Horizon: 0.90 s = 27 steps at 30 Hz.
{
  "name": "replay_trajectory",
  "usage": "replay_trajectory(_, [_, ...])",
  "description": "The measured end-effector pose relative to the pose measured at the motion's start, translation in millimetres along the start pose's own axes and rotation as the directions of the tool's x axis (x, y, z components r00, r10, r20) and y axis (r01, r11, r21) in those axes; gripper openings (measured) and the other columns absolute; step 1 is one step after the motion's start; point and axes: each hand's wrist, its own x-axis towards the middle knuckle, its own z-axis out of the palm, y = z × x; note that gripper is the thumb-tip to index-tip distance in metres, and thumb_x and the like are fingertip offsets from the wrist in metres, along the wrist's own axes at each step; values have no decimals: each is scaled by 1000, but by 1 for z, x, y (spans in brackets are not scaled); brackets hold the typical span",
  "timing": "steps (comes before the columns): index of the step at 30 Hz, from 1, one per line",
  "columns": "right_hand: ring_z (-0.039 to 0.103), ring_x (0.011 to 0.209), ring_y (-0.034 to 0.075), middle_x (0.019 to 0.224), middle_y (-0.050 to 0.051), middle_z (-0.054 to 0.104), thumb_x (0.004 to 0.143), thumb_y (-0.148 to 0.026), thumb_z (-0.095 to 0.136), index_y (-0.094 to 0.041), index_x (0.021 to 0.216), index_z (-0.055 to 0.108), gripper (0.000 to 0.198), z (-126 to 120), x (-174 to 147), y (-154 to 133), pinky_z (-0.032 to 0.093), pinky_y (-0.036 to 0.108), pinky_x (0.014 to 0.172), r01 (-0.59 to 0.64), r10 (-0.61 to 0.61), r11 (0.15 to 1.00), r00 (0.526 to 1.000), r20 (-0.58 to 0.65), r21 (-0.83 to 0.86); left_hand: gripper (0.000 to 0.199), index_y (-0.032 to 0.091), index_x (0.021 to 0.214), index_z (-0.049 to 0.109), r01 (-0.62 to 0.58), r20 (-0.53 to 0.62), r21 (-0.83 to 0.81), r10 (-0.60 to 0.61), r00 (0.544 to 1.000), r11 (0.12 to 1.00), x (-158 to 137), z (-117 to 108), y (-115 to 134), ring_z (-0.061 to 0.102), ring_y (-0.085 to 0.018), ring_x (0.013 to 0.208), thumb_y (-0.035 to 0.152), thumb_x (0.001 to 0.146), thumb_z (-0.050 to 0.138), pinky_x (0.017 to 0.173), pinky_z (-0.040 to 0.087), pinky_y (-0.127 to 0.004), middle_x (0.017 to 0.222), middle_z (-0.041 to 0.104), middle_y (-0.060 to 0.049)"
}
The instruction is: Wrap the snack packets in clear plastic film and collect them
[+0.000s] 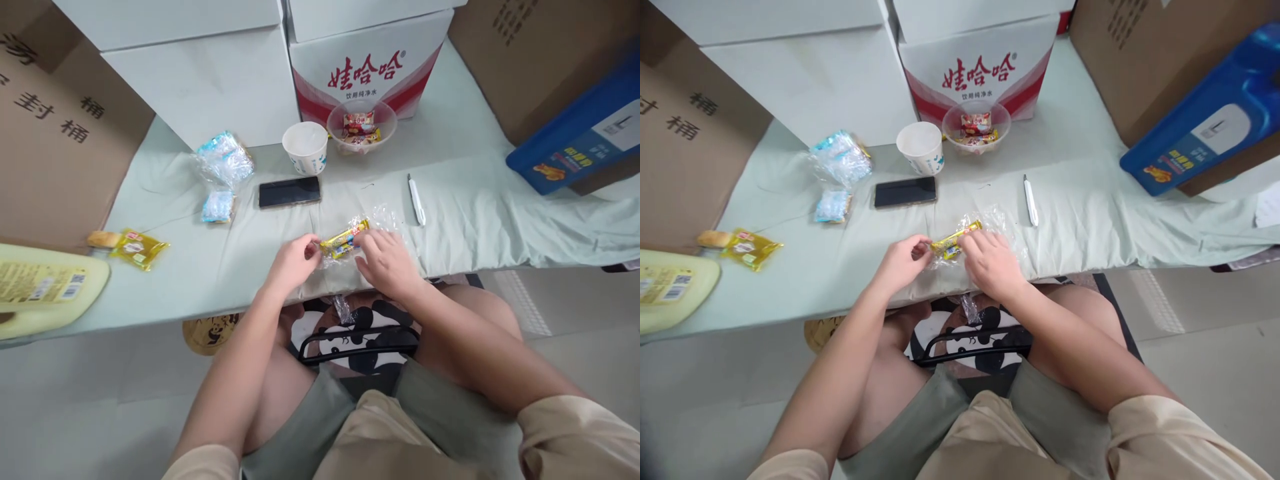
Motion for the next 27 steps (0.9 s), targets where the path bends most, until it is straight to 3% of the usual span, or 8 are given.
replay_trajectory(3, [64,106,27,116,12,73,100,-23,46,-16,128,65,35,3,-5,-4,50,41,94,207,-221,958,974,53,200,21,19,93,72,-16,-27,-128,13,1000,992,6,1,-5,63,-16,70,35,86,60,69,48,-29,78,72,-2])
replay_trajectory(6, [60,123,30,133,11,70,99,-33,57,-22,142,62,44,6,-9,-5,46,48,104,309,-328,929,942,67,205,24,18,87,71,-27,-50,-241,16,999,970,11,-1,-10,61,-15,70,39,84,60,67,46,-28,77,70,-2])
replay_trajectory(11, [54,137,32,141,7,68,93,-18,65,-22,92,80,15,12,-9,-3,41,50,112,373,-404,903,906,125,211,21,17,79,69,1,-126,-320,-43,991,948,22,-6,-12,53,-12,63,36,81,63,61,40,-25,68,62,1])
replay_trajectory(16, [64,124,27,117,3,78,93,-15,55,-21,97,77,23,0,-9,0,47,49,108,390,-502,817,844,191,425,20,17,90,72,106,-167,-499,-215,962,860,34,-11,-9,49,-10,58,33,84,63,54,35,-23,74,66,-2])
replay_trajectory(18, [67,118,25,117,5,78,96,-17,48,-22,104,75,28,-6,-5,2,49,47,105,327,-432,822,892,136,466,28,18,102,72,127,-162,-577,-265,951,807,35,-14,-7,56,-12,64,39,89,61,55,39,-23,87,71,-6])
replay_trajectory(21, [64,122,26,131,12,71,96,-19,46,-20,124,69,36,-4,6,7,49,46,106,141,-171,915,984,49,378,47,23,128,65,84,-116,-552,-176,978,829,31,-19,-8,66,-15,87,40,85,71,71,52,-26,117,72,-10])
replay_trajectory(24, [57,131,33,143,15,64,90,-25,57,-18,142,58,52,7,18,9,46,50,110,-3,-25,974,992,120,228,97,33,156,39,80,46,-480,-66,997,874,20,-19,-10,68,-16,91,25,71,84,81,58,-32,138,64,-13])
replay_trajectory(27, [58,129,35,138,17,66,86,-26,60,-16,146,53,61,15,25,6,45,50,108,-69,37,988,974,225,136,115,37,164,20,116,130,-449,-63,990,886,5,-15,-5,67,-13,80,17,69,82,77,59,-34,138,62,-15])
